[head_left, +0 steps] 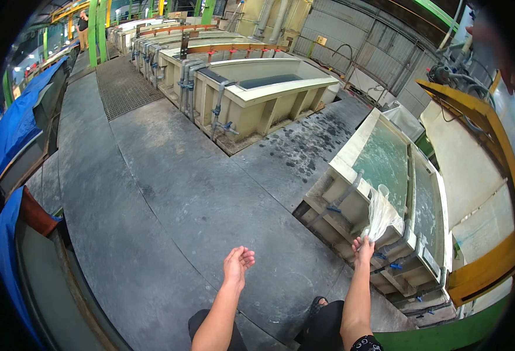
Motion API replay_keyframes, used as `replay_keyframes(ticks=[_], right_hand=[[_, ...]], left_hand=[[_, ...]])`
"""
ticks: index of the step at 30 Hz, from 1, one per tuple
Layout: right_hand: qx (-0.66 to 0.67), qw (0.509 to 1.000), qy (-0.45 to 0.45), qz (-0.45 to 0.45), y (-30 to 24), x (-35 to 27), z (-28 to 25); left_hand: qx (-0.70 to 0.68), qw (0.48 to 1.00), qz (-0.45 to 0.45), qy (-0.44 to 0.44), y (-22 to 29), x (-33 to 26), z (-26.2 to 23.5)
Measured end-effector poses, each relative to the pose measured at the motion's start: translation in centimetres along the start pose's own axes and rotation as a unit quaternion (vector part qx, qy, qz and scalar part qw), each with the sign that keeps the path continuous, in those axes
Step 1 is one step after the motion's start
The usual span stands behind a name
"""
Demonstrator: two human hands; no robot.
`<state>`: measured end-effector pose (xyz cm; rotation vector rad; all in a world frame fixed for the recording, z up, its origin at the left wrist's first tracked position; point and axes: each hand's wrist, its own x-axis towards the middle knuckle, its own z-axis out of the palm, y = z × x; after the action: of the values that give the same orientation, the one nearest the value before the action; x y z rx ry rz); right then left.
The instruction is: The person holds a net containing small fish and repeatedly dips it into a series of water tanks. They move along the tanks, submerging the net into the water to wash or transfer the fish.
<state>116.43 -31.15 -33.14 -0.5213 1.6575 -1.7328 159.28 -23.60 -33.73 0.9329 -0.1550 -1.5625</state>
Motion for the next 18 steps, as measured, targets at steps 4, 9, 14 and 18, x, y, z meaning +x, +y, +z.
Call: replay_keyframes(ticks=[4,9,14,18], right_hand=[[-0.027,1.0,-0.007,0.009,-0.7,0.2,-1.2],[-0.031,0.999,-0.014,0.013,-3.1,0.3,0.1],[-0.062,0.995,-0.073,0.03,-4.7,-0.5,-2.1],[-0.083,0.995,-0.031,0.051,-5.5,-0.1,-1.5]], left_hand=[[0.004,1.0,0.009,-0.022,0.1,-0.1,-0.6],[-0.015,0.987,0.085,-0.136,4.3,-5.7,1.2],[0.057,0.881,0.181,-0.434,12.6,-17.1,5.5],[0.001,0.844,0.202,-0.496,16.5,-21.7,6.5]])
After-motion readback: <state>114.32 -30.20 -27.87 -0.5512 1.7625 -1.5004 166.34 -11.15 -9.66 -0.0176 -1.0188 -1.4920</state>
